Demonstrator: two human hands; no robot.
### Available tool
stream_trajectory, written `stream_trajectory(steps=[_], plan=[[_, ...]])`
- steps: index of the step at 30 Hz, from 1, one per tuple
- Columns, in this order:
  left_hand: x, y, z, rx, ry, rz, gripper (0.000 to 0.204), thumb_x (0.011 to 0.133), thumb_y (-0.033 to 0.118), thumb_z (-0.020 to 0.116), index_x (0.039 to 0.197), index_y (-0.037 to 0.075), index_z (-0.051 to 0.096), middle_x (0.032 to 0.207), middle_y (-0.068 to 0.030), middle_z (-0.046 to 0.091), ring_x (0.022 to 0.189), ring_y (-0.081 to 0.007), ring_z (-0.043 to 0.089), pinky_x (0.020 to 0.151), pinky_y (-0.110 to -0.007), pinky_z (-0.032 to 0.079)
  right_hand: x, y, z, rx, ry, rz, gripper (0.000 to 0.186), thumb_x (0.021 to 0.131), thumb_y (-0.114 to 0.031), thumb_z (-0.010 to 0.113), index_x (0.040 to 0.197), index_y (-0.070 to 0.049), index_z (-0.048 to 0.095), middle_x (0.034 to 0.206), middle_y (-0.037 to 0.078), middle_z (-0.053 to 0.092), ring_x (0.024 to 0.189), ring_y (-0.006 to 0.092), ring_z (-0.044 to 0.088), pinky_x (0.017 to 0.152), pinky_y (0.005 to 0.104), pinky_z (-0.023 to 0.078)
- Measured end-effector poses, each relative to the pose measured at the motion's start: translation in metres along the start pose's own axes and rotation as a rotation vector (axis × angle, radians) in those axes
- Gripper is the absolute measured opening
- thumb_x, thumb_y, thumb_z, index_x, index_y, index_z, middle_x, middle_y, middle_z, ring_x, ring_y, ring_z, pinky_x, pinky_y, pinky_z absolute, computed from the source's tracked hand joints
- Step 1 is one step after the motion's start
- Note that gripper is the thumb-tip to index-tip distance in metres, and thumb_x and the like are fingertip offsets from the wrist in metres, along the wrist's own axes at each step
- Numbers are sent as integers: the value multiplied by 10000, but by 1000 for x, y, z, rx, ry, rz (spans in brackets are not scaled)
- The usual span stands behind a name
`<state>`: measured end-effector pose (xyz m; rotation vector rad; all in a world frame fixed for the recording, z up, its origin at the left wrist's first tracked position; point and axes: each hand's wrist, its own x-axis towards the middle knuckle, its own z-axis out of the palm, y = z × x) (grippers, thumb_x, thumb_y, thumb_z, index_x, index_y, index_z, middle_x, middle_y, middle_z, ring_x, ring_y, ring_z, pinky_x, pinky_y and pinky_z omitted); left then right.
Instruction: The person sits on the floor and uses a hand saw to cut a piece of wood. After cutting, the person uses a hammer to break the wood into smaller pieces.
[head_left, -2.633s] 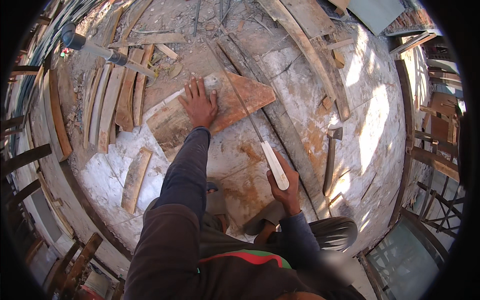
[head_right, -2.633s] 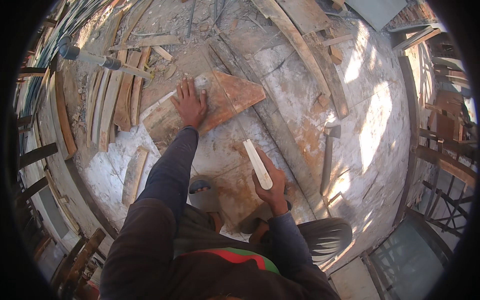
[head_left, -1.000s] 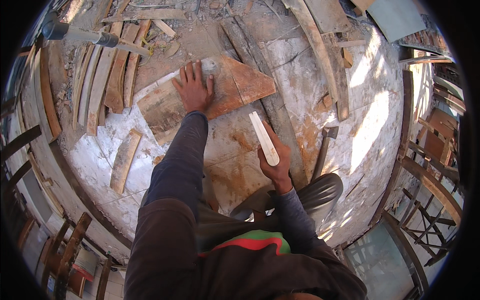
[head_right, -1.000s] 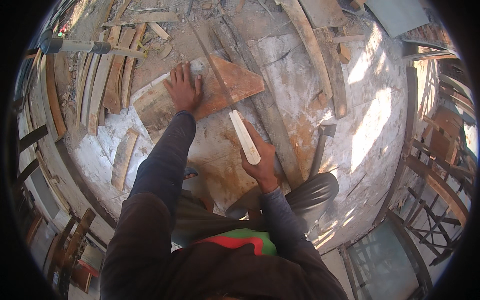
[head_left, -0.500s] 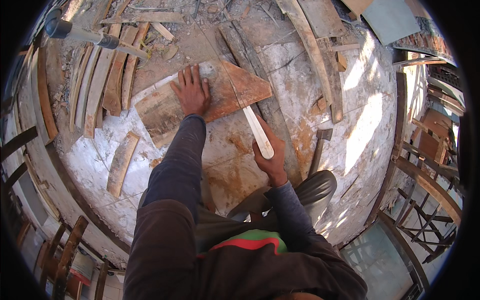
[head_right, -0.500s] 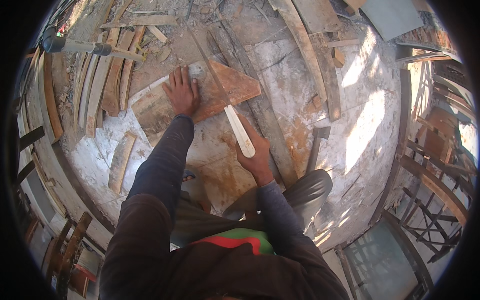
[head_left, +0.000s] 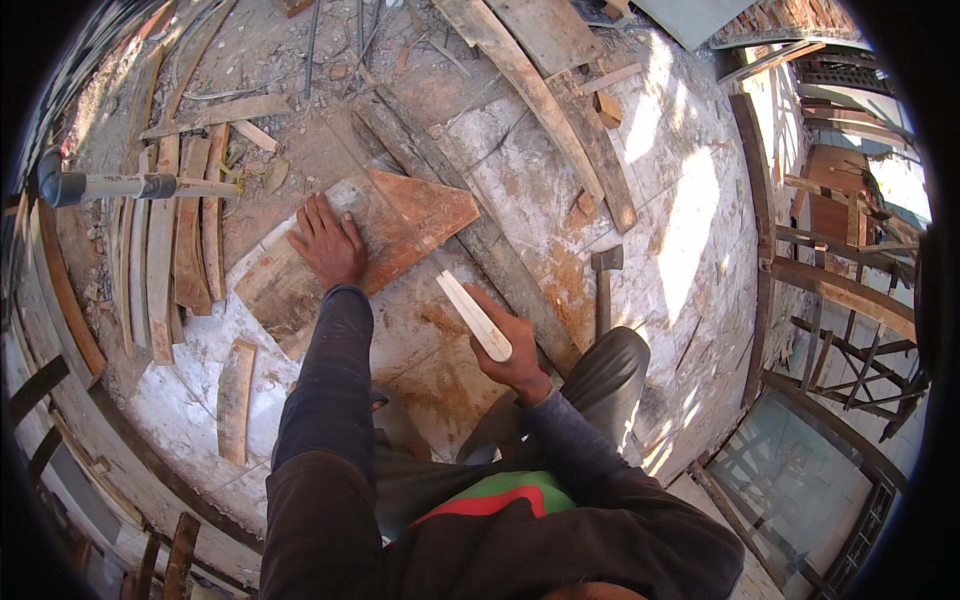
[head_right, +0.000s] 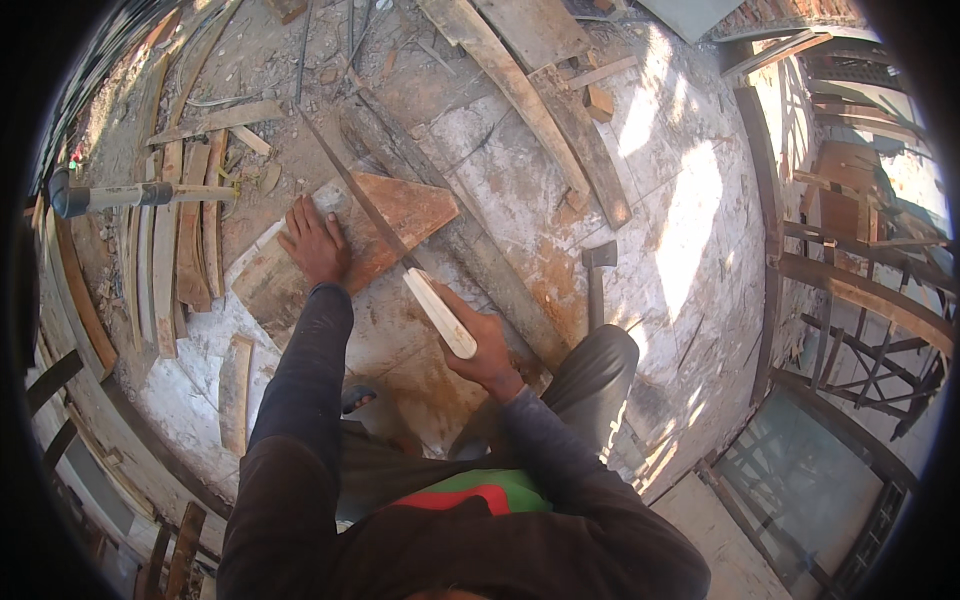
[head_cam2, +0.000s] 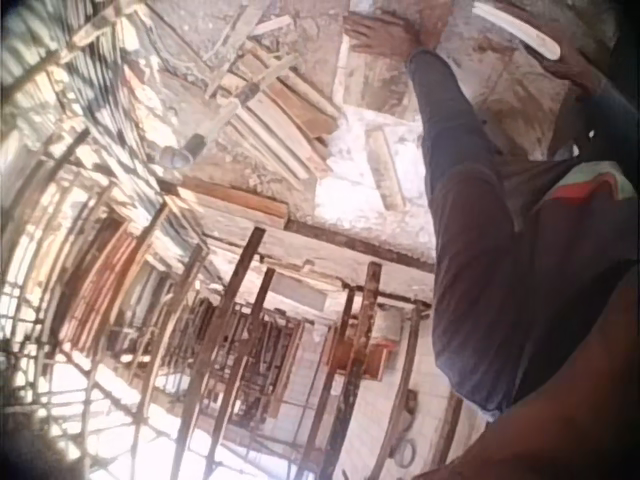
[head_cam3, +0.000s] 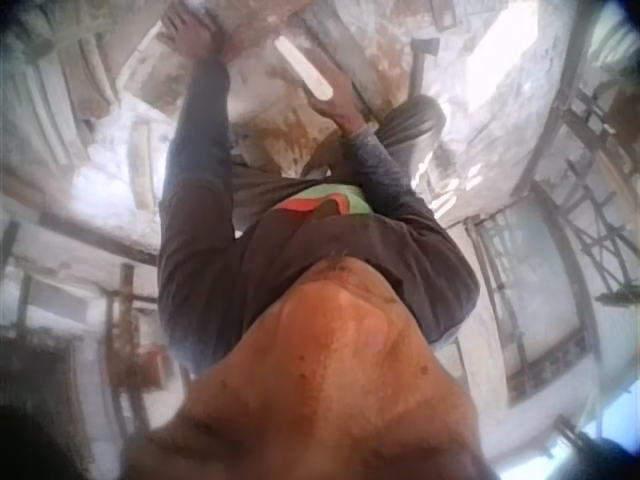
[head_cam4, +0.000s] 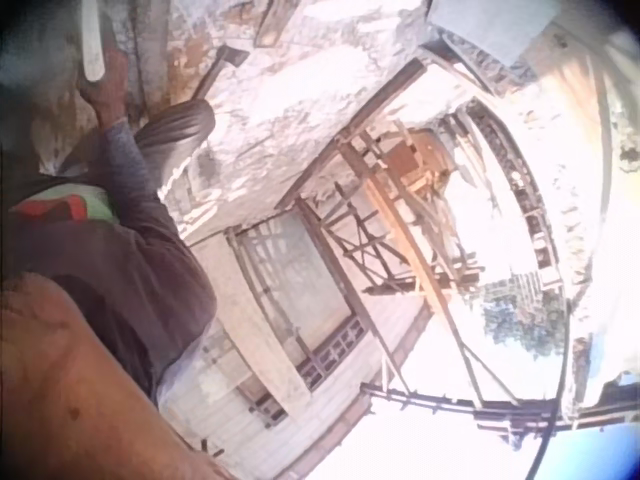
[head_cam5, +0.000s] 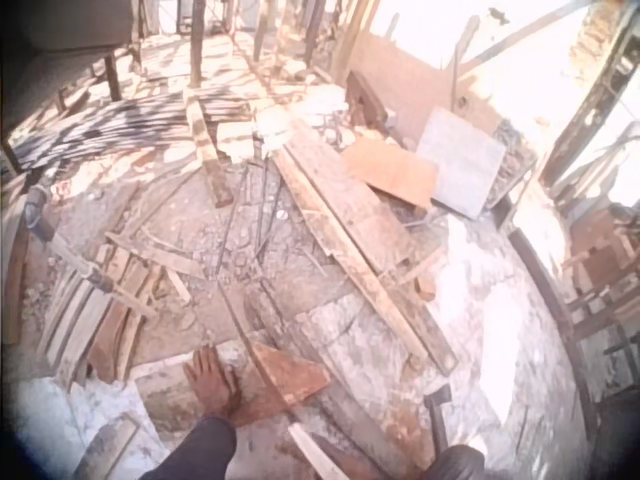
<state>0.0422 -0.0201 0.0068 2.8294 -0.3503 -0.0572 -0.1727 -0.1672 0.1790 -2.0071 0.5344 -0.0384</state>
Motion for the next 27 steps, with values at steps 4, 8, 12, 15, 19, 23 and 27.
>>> stream_trajectory(steps=[4,8,12,15,19,23,27], plan=[[2,4,-2,-29,2,-1,556,1020,333,397,1511,81,331,1555,-123,338,1461,-338,250,1168,-621,116,-66,-19,-36,-29,11,-28,638,749,-4,627,1380,-69,560,1109,184,703,916,251,737,781,298,552],[0,8,-1,-44,-6,22,561,1008,323,420,1505,74,342,1548,-127,349,1459,-340,254,1162,-621,128,37,5,22,12,-15,80,690,713,-1,638,1389,-112,556,1141,186,689,913,316,718,747,300,555],[2,3,2,-40,26,8,568,998,317,434,1504,75,343,1541,-126,359,1459,-333,259,1162,-618,130,44,4,33,83,71,-55,667,719,4,636,1374,-110,570,1160,194,677,927,326,711,772,309,557],[3,-2,-2,-32,25,-11,566,1001,316,430,1505,74,342,1539,-127,360,1456,-330,263,1166,-615,124,-41,-3,-12,-26,42,-28,574,785,1,620,1357,-20,568,1122,182,711,855,191,726,796,260,527],[2,1,-1,-36,32,6,560,1003,320,424,1503,81,345,1540,-118,361,1458,-326,257,1171,-612,111,-47,-5,-15,2,35,9,559,792,-2,614,1350,-13,574,1043,153,729,815,168,707,778,268,526],[-1,12,6,-44,19,9,558,1003,324,423,1501,85,348,1540,-110,363,1460,-322,252,1171,-616,105,62,18,29,81,76,-82,615,748,-3,623,1357,-74,580,1006,181,707,809,211,701,754,300,533],[-5,2,2,-54,12,-3,564,1003,323,422,1507,83,341,1551,-123,347,1457,-332,260,1168,-622,103,1,11,10,1,29,-28,609,752,10,605,1357,-54,579,1059,200,709,841,212,734,763,292,541]])
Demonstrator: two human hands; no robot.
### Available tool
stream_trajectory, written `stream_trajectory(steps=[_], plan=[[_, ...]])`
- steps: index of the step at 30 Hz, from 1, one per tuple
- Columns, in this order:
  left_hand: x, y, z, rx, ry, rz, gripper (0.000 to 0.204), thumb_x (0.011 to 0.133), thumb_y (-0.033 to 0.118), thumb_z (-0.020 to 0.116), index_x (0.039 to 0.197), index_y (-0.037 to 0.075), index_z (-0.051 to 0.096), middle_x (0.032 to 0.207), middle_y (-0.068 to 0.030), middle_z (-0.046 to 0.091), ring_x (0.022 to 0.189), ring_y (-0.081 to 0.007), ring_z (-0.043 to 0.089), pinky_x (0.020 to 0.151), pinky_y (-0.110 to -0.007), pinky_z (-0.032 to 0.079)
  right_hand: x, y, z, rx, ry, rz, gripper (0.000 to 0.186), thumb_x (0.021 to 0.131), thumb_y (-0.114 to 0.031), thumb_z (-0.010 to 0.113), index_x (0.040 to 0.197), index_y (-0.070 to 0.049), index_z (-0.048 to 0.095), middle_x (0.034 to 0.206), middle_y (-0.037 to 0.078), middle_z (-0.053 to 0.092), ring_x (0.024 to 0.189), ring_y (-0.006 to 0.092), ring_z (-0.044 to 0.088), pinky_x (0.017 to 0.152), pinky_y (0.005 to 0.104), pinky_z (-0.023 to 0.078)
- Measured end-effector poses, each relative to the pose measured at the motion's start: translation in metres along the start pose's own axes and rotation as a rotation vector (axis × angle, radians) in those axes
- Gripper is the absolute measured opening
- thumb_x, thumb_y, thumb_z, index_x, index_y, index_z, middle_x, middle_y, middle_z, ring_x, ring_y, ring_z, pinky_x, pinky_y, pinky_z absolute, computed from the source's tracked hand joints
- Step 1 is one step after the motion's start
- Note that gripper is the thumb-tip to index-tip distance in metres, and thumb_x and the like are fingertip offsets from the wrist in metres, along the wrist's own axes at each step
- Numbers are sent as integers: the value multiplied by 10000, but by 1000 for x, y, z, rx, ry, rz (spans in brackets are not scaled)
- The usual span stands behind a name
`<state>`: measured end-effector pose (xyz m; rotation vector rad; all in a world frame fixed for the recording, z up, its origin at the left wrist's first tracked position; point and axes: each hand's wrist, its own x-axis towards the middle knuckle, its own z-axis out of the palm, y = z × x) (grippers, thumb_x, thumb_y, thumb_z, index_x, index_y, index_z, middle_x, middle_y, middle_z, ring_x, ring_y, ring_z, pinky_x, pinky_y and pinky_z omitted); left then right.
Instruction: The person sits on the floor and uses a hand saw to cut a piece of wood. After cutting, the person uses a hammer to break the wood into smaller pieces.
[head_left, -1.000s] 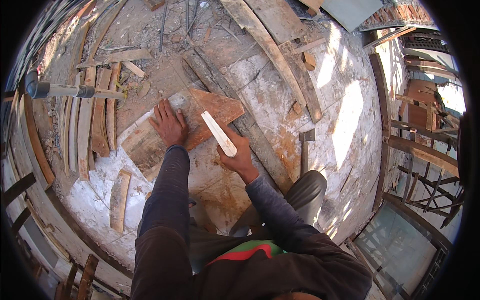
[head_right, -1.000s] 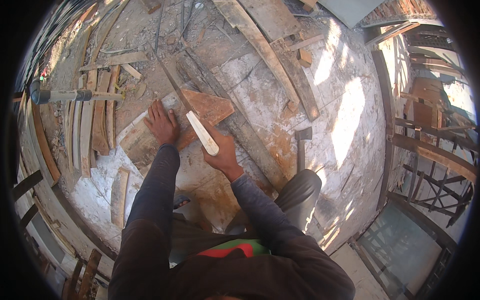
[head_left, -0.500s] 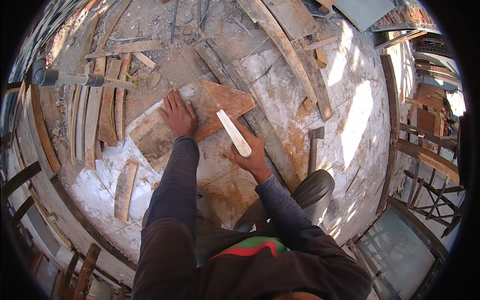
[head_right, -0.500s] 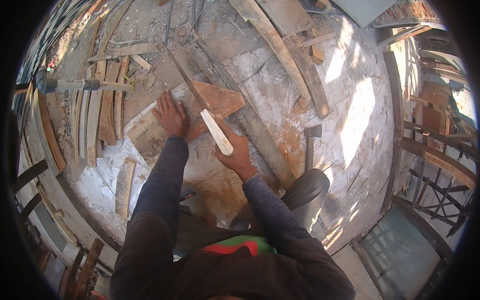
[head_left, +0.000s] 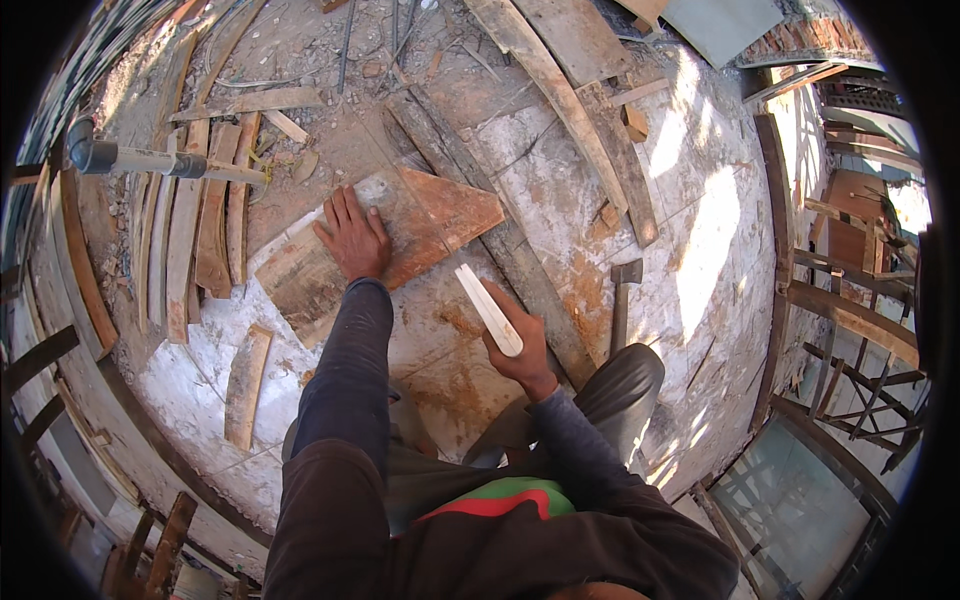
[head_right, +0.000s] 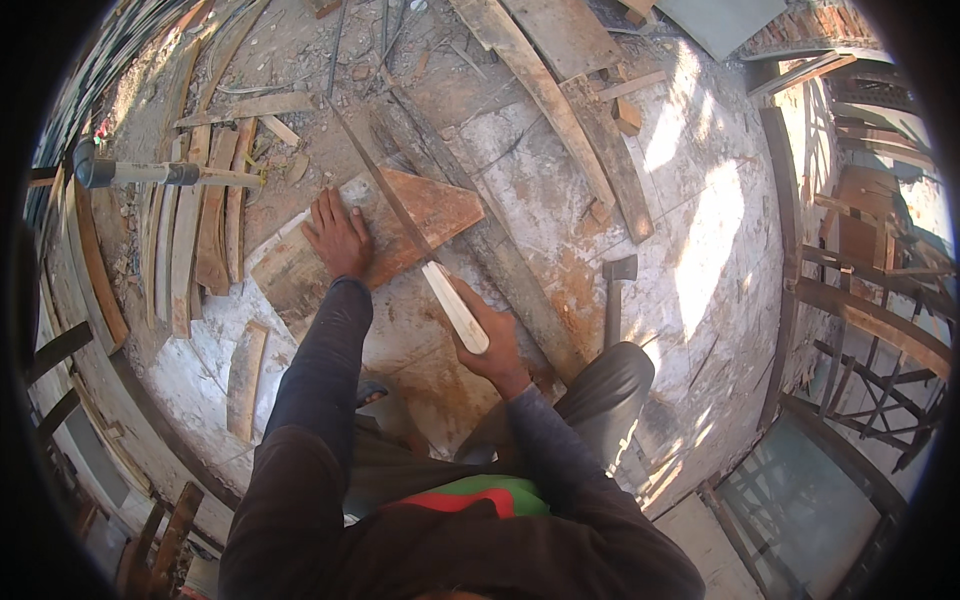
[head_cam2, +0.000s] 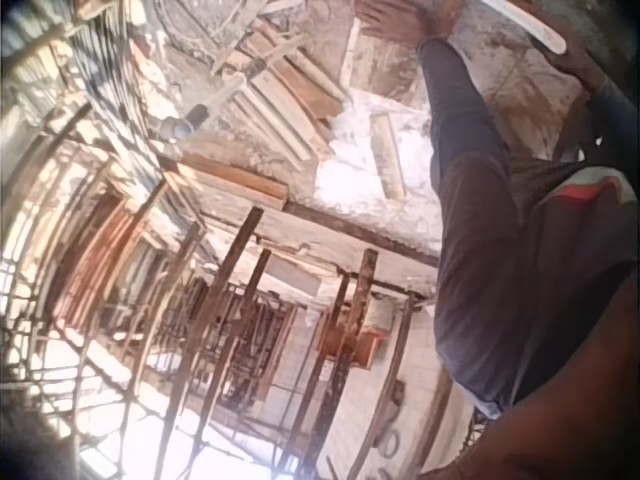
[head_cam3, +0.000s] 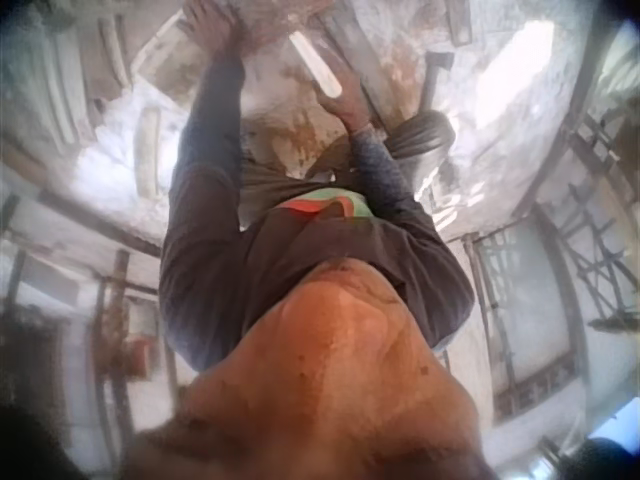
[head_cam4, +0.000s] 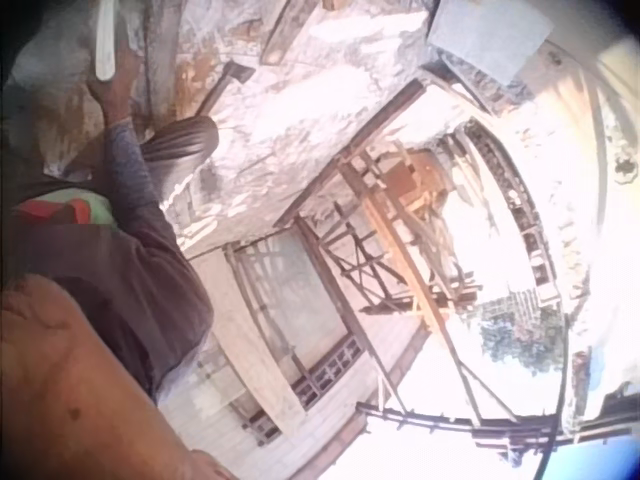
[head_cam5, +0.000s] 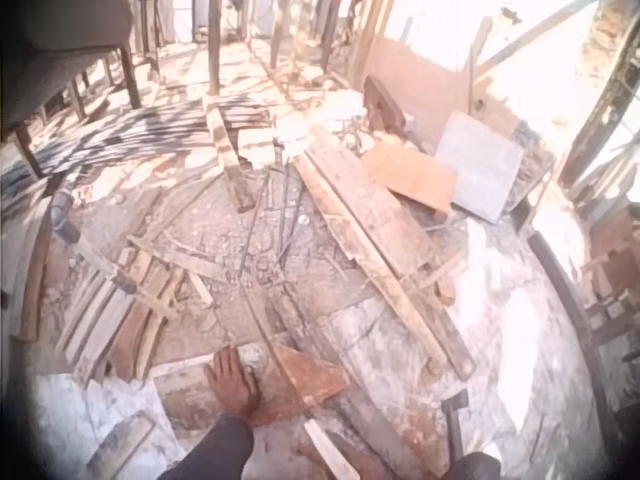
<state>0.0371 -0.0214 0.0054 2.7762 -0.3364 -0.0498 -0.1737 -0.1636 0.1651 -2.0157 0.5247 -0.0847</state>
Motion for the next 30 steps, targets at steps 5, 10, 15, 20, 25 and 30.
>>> stream_trajectory(steps=[5,10,15,20,25,30], plan=[[8,-2,-6,24,12,1,558,1005,311,416,1508,82,337,1548,-134,345,1451,-334,265,1165,-624,111,-92,-29,-46,-51,-26,51,587,764,21,601,1350,1,565,1144,190,704,995,237,719,861,285,533],[9,13,-7,-2,-38,25,557,1005,306,416,1509,82,334,1549,-132,342,1460,-323,251,1168,-617,110,67,8,29,114,70,-62,594,769,-20,621,1360,-58,571,953,215,698,689,162,650,682,289,517],[9,6,-8,28,-17,5,547,1002,300,424,1501,88,351,1546,-126,342,1458,-308,257,1169,-606,115,-18,-1,-15,43,-22,59,696,716,-5,625,1398,-117,549,1183,183,676,964,268,724,827,308,543],[5,4,-11,49,-9,-8,540,1004,296,414,1497,82,358,1549,-120,343,1456,-316,266,1169,-600,118,-53,-23,-38,59,-52,107,668,744,10,600,1402,-92,539,1222,172,668,1030,280,703,890,323,534],[9,13,-3,14,26,46,540,1005,289,404,1497,73,357,1543,-129,356,1457,-316,269,1169,-599,118,84,18,44,119,77,-85,672,722,-70,674,1381,-121,549,1106,213,664,930,393,665,786,375,537],[7,4,-9,18,13,-10,544,1001,290,415,1494,68,361,1548,-133,353,1462,-317,261,1172,-601,112,-50,-4,-31,96,-39,58,679,726,8,633,1393,-84,540,1247,166,660,1100,292,672,940,327,523]])
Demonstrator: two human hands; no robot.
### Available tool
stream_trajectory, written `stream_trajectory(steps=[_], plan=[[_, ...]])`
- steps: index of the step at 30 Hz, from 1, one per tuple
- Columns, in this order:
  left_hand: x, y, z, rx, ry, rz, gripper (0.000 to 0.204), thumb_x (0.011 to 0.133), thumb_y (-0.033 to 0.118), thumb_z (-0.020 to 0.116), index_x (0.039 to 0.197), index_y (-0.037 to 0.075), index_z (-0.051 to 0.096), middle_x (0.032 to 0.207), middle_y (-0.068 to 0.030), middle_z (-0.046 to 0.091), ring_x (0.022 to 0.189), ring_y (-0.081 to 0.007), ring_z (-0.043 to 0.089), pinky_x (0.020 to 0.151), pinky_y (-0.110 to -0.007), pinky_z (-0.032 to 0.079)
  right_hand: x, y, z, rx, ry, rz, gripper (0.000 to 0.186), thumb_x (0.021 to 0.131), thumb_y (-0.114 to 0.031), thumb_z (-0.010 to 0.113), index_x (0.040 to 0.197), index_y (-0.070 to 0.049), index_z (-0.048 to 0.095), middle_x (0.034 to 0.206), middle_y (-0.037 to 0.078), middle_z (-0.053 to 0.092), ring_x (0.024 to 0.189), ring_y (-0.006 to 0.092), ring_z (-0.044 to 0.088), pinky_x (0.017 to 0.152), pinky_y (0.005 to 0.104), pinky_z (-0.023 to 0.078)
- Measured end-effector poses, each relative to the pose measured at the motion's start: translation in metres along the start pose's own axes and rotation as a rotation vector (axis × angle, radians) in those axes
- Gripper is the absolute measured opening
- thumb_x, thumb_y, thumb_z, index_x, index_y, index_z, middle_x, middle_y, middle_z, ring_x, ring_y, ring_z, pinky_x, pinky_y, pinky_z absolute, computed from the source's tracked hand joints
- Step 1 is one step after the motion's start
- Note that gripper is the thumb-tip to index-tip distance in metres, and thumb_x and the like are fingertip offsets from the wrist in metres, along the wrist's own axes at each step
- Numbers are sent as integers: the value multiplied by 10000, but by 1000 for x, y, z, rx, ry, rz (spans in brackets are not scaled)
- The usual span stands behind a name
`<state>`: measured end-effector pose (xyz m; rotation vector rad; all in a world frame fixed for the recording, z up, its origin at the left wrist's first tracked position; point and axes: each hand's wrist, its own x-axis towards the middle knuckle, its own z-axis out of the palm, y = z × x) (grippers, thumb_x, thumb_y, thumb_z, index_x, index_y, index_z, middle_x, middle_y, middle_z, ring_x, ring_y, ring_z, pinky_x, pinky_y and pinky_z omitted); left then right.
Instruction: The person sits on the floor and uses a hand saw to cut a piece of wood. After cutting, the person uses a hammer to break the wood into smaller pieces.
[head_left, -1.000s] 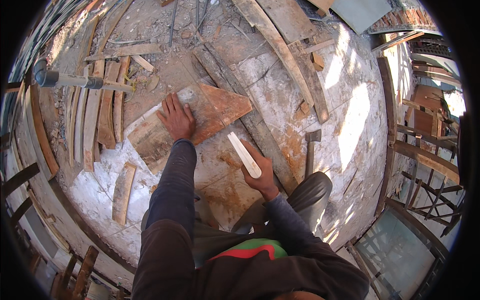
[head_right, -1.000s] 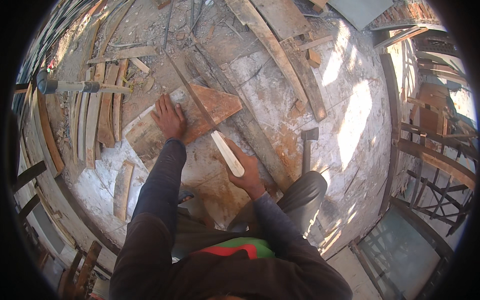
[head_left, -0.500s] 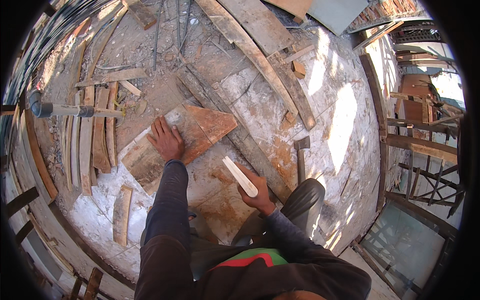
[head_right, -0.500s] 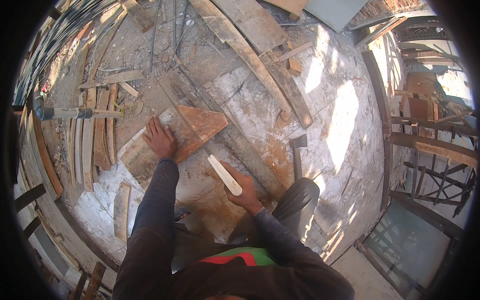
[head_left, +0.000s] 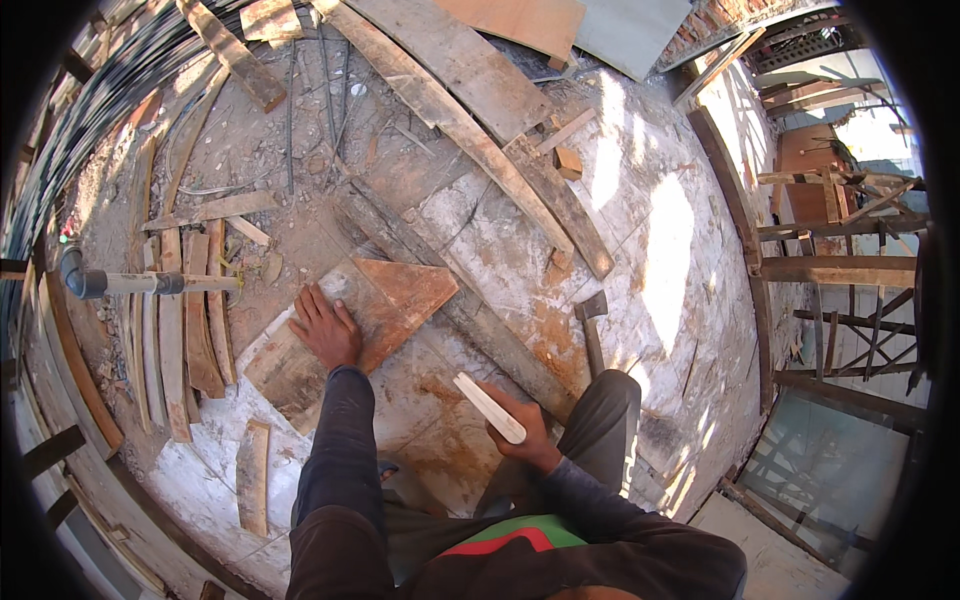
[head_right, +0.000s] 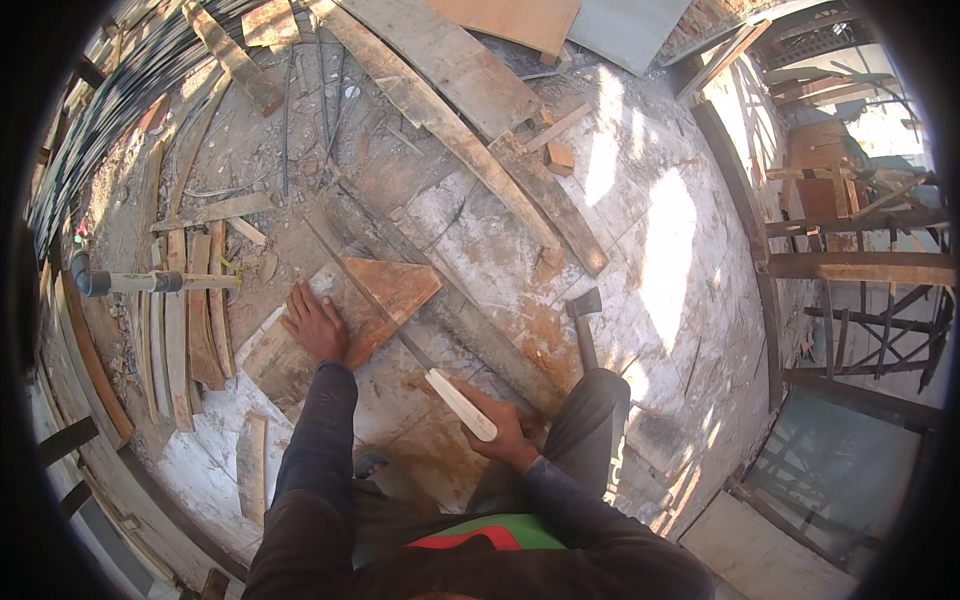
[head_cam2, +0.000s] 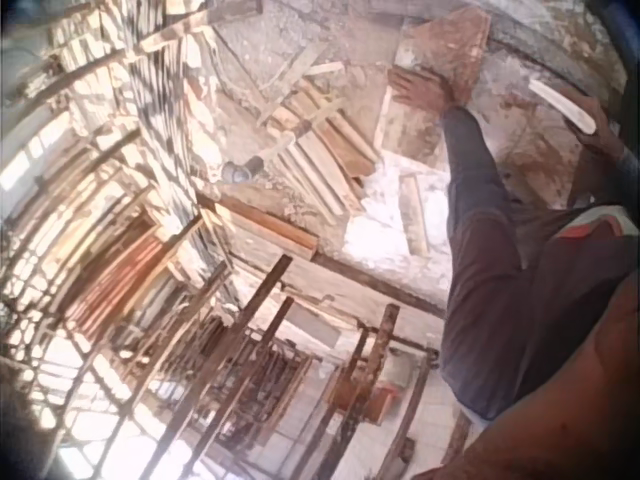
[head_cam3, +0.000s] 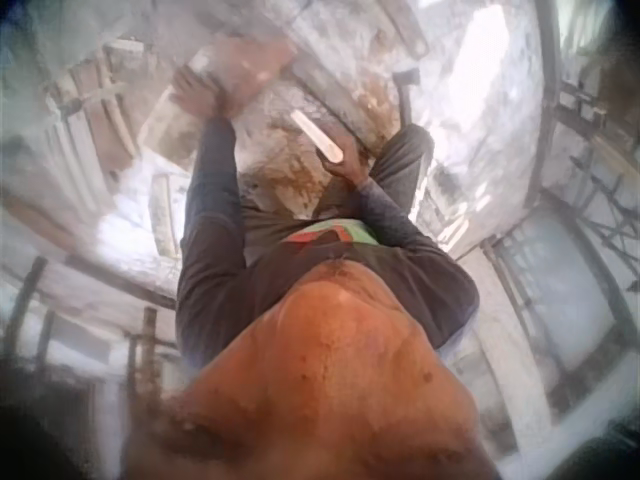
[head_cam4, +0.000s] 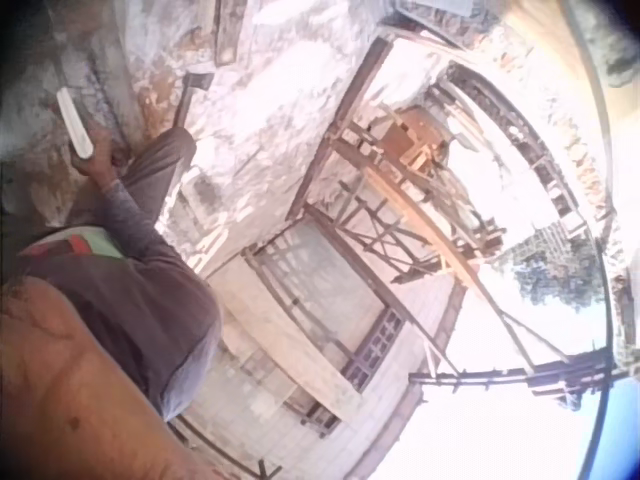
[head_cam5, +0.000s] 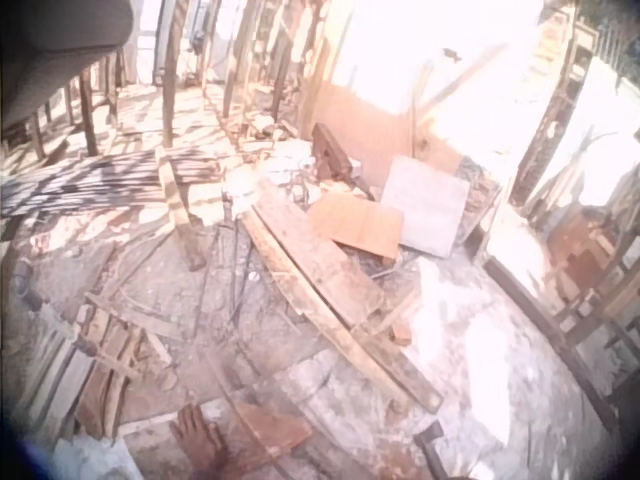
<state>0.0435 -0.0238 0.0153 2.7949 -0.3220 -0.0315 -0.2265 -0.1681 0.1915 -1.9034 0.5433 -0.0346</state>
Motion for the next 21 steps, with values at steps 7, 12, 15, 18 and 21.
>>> stream_trajectory(steps=[7,12,15,18,21], plan=[[2,9,-2,-8,-57,22,547,1005,299,422,1497,68,360,1548,-125,345,1457,-319,256,1168,-608,125,76,17,37,-2,78,-46,632,738,-20,636,1361,-98,568,1098,204,683,852,313,722,754,326,551],[-4,2,2,8,4,42,548,996,291,428,1489,60,369,1540,-129,356,1449,-322,274,1165,-604,136,91,15,42,82,49,3,607,733,-52,670,1332,-100,585,1105,204,680,906,332,710,791,356,552],[0,-1,4,7,28,17,551,990,288,430,1486,54,372,1531,-133,366,1445,-323,283,1164,-603,139,-16,-4,2,-38,82,3,615,735,-21,649,1340,-116,586,1152,187,685,977,313,708,838,344,552],[3,2,1,17,14,4,553,988,288,429,1484,51,373,1528,-137,368,1441,-327,288,1163,-605,137,-20,0,0,-50,108,-52,624,734,-2,636,1345,-118,584,1144,191,688,970,281,720,830,329,552],[-2,6,-6,2,-28,31,565,985,292,434,1488,44,364,1536,-147,356,1444,-331,284,1166,-603,132,75,2,41,38,96,31,610,740,-21,651,1340,-102,581,988,211,692,812,312,718,718,323,538]])
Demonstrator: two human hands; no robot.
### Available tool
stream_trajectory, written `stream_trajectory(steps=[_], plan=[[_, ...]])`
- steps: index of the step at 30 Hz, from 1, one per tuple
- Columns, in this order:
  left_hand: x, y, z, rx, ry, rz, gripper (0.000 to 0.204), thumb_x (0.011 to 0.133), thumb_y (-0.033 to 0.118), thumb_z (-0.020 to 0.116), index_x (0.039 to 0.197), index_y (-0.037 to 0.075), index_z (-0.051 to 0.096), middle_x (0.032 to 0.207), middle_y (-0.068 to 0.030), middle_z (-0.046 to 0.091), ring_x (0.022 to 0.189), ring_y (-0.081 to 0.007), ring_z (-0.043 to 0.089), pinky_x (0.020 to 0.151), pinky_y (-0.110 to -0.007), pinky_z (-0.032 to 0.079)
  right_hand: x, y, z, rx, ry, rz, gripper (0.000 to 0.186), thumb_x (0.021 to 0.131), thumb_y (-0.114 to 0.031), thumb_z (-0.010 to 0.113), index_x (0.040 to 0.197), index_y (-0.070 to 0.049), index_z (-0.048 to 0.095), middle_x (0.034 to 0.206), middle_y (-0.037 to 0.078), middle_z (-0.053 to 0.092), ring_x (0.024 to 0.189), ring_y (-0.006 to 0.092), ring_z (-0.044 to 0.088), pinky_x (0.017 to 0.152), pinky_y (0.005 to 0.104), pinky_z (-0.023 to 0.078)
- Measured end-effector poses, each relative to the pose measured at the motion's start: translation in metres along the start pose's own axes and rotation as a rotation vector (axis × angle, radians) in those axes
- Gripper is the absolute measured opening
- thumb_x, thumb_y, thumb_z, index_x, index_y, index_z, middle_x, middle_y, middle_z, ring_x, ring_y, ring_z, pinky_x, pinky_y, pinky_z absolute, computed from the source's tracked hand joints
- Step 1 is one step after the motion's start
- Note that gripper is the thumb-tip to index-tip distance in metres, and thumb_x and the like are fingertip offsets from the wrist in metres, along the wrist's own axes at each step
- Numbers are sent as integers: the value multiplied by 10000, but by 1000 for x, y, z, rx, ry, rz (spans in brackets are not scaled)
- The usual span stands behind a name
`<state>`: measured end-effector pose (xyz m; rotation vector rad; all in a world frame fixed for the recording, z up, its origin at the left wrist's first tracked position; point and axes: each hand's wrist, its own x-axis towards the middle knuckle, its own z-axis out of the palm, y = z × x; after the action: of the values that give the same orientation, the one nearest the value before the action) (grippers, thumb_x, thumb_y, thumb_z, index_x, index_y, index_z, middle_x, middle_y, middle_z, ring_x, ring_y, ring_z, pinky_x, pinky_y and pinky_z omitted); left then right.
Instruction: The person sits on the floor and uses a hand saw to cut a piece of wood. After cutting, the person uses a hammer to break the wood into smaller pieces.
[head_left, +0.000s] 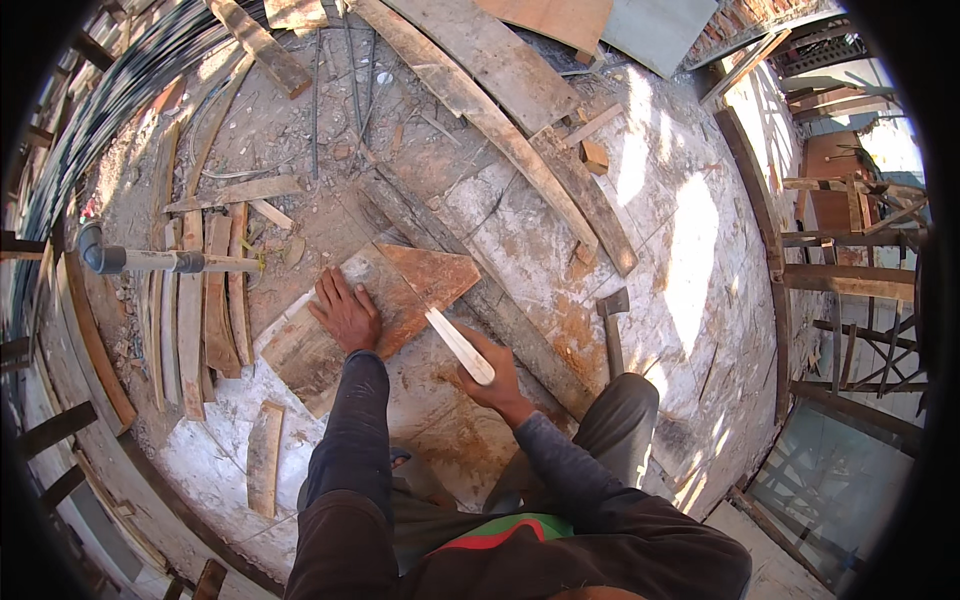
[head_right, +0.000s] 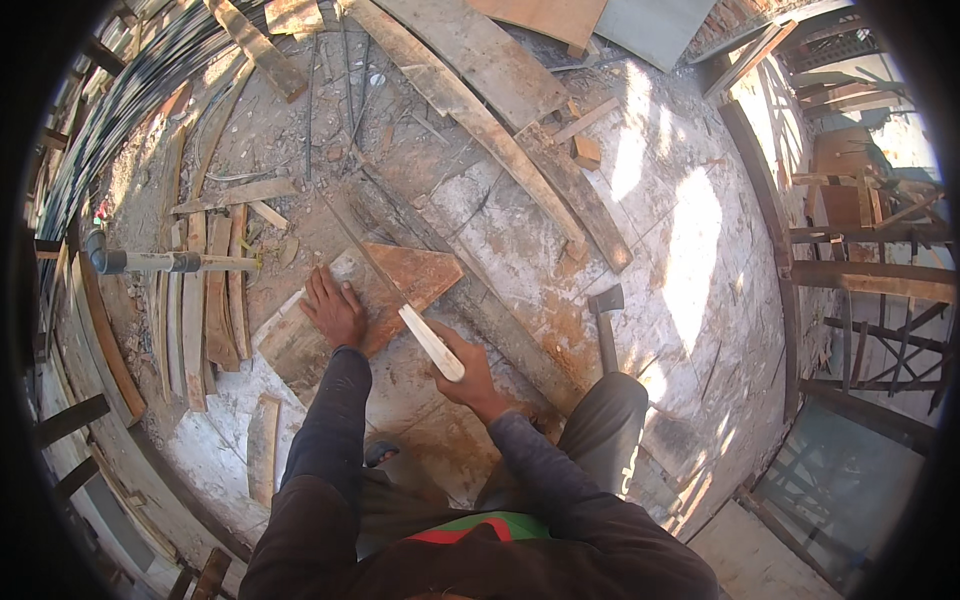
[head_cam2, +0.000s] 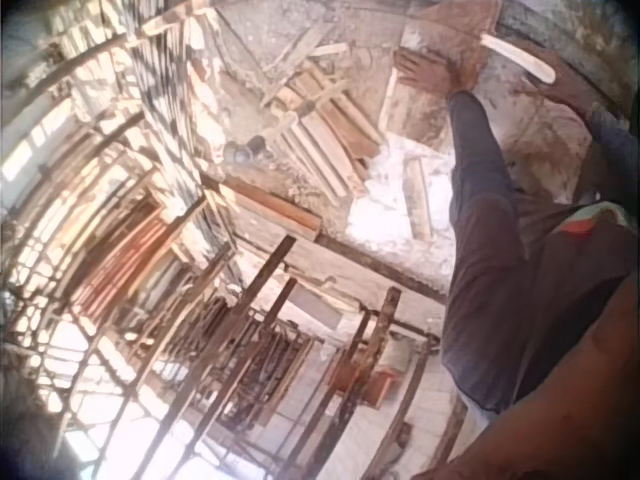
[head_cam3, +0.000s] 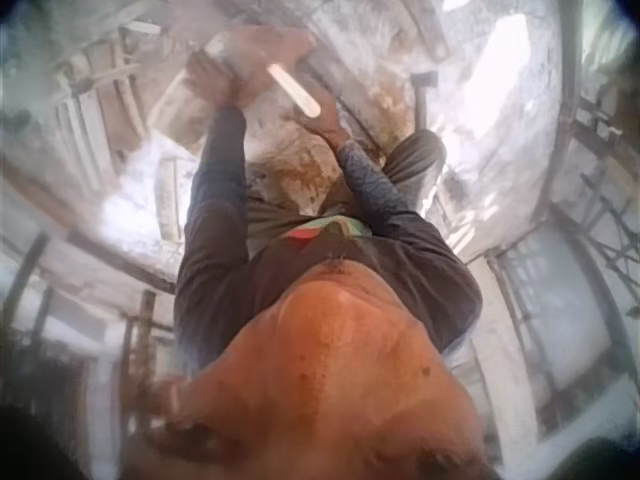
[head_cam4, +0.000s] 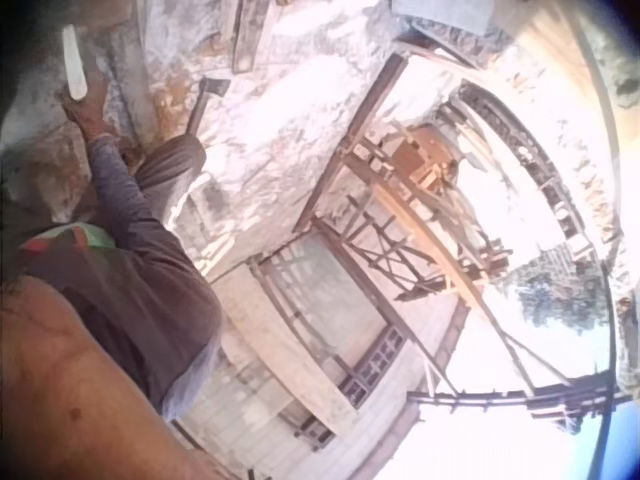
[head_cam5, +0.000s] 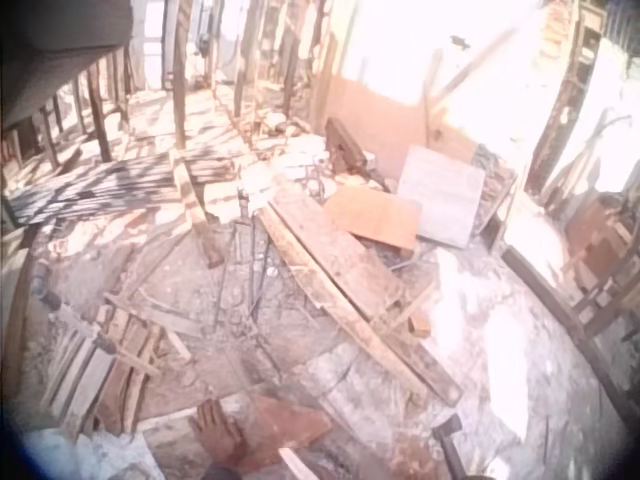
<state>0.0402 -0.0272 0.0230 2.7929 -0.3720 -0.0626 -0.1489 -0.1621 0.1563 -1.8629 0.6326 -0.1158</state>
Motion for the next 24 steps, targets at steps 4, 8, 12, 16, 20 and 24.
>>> stream_trajectory(steps=[4,8,12,16,20,24], plan=[[-3,-1,16,-20,64,-23,588,990,307,431,1495,18,341,1550,-168,331,1456,-332,266,1176,-591,120,59,23,37,-17,72,-188,594,740,-71,673,1327,-80,583,976,204,691,817,348,685,713,350,532],[4,-10,8,-12,21,-46,609,1000,321,421,1505,0,311,1554,-176,323,1465,-329,252,1181,-583,109,-67,-5,-36,-76,-19,-35,569,756,25,613,1321,-47,596,1093,182,716,923,224,737,827,294,543],[3,-10,3,-11,0,-59,614,1000,322,429,1508,1,304,1553,-172,323,1463,-326,254,1180,-585,108,-92,-18,-49,-118,-38,-59,624,731,42,602,1348,-50,580,1178,162,701,1017,242,718,868,286,536],[4,6,6,-32,-10,1,617,997,324,439,1508,5,305,1550,-168,325,1463,-321,256,1181,-586,108,63,26,29,-13,85,-182,561,737,-16,661,1292,-50,594,1007,214,689,856,297,721,744,340,542],[-1,-10,13,-4,13,-31,624,1000,329,436,1516,9,291,1550,-166,326,1465,-316,250,1185,-586,101,20,9,16,-66,2,-154,615,727,-2,664,1330,-74,567,1044,201,694,854,309,720,752,348,549],[7,-10,9,-6,17,-49,620,1007,333,424,1520,12,285,1553,-165,319,1468,-318,244,1187,-589,92,-93,-21,-54,-163,-69,-15,578,740,26,610,1313,-46,599,1197,171,689,1058,234,704,882,283,533]])
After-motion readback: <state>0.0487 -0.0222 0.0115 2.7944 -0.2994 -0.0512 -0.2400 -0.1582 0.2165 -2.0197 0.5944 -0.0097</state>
